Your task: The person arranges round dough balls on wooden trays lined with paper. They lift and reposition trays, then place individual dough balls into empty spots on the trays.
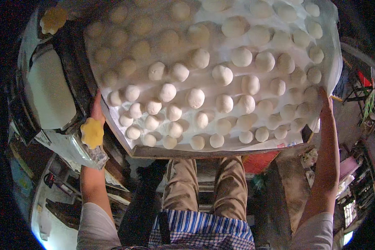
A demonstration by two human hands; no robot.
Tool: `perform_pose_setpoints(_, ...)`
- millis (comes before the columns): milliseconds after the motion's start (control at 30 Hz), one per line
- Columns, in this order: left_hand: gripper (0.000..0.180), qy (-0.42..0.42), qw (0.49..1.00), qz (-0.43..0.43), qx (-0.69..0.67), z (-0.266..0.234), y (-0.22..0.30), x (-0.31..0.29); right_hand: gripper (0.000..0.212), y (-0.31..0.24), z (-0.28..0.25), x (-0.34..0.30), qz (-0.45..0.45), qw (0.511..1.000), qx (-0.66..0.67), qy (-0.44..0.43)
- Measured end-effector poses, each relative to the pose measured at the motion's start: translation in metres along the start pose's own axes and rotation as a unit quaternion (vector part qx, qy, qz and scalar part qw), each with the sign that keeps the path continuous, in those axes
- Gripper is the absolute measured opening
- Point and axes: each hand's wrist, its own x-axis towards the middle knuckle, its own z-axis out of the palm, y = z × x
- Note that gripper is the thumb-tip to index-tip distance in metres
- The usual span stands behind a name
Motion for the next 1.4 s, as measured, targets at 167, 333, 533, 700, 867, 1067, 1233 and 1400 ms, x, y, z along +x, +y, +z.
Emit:
perform_pose_setpoints(167,0.052,0.080,0.996,0.004,0.044,0.034,0.015,-0.027,0.067,-0.022,0.031,-0.021,0.034,0.999,-0.037,0.019)
perform_pose_setpoints(333,0.044,0.140,0.895,0.283,0.316,0.045,-0.010,-0.141,0.057,-0.044,0.074,-0.083,-0.115,0.977,0.031,-0.179)
perform_pose_setpoints(533,0.048,0.047,0.915,-0.331,-0.226,0.078,-0.198,-0.268,0.065,-0.004,0.008,0.002,0.038,0.999,-0.020,0.017)
perform_pose_setpoints(700,0.051,0.029,0.719,-0.300,-0.627,0.105,-0.251,-0.261,0.062,-0.015,0.026,-0.015,0.014,0.999,-0.029,0.026)
perform_pose_setpoints(867,0.020,0.113,0.817,-0.368,-0.428,0.108,-0.191,-0.236,0.065,-0.020,0.028,-0.023,0.036,0.997,-0.052,-0.039)
perform_pose_setpoints(1067,0.017,0.096,0.867,-0.347,-0.345,0.098,-0.166,-0.218,0.071,-0.011,0.041,-0.025,-0.037,0.994,-0.089,0.044)
perform_pose_setpoints(1233,0.033,-0.001,0.833,-0.355,-0.424,0.126,-0.162,-0.205,0.077,-0.026,-0.012,-0.010,-0.049,0.966,-0.249,0.051)
perform_pose_setpoints(1400,0.051,-0.183,0.893,-0.337,-0.236,0.178,-0.119,-0.285,0.065,-0.018,-0.058,0.013,-0.150,0.965,-0.214,-0.002)
